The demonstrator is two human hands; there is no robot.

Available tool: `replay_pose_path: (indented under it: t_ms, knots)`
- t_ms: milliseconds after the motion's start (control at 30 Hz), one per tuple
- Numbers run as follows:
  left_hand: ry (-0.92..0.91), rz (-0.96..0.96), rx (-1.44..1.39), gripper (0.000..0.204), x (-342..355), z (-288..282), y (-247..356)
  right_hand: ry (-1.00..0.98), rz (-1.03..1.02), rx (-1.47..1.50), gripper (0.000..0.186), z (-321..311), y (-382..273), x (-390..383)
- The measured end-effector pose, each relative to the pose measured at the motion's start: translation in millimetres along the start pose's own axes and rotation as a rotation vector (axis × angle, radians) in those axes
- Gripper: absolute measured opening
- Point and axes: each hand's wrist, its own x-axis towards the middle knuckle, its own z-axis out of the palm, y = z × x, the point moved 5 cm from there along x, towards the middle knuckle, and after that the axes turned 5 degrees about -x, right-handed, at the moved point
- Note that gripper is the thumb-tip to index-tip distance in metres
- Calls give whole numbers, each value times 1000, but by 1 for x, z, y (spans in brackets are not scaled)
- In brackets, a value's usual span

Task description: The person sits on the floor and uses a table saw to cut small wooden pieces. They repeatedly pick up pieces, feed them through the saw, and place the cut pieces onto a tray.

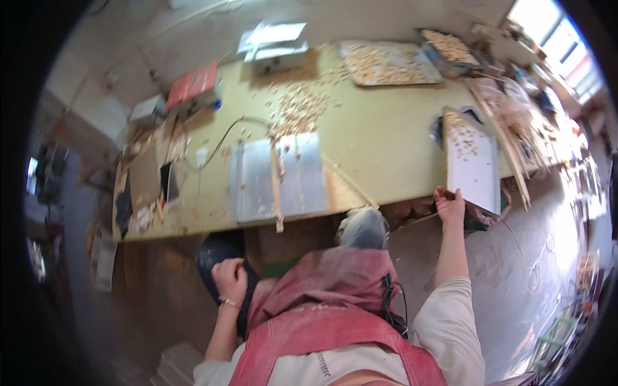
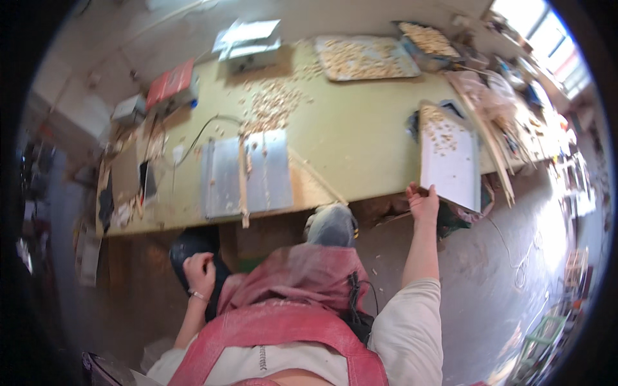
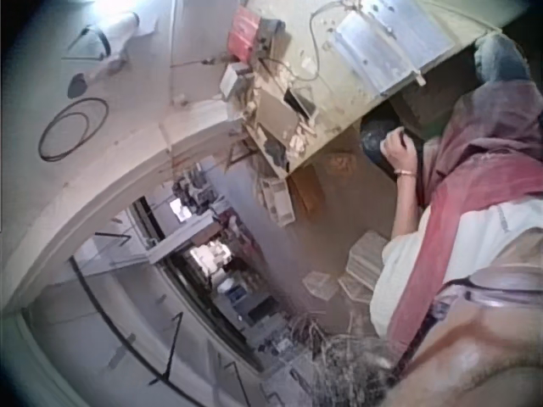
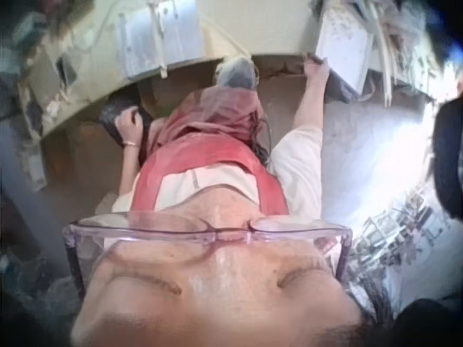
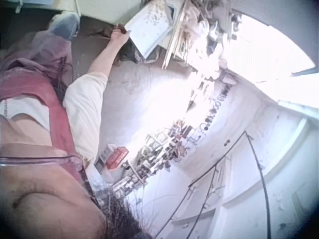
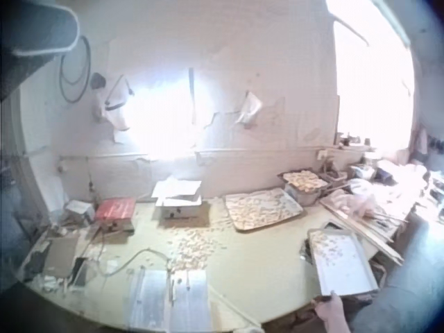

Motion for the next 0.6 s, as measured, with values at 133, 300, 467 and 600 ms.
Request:
replay_pose_path:
  t_ms: [133, 300, 467, 600]
  knots:
    - [-150, -62, -245, 7, -29, 31, 32, -5, 139, -184, 46, 26, 34, -21]
    - [27, -360, -507, 41, -29, 60, 14, 22, 235, -559, 34, 13, 67, -27]
    - [110, -373, -274, 80, 32, 86, -50, 163, 157, -493, 22, 7, 89, -33]
    - [180, -423, -378, 90, 37, 105, -73, 200, 7, -566, 19, 29, 86, -53]
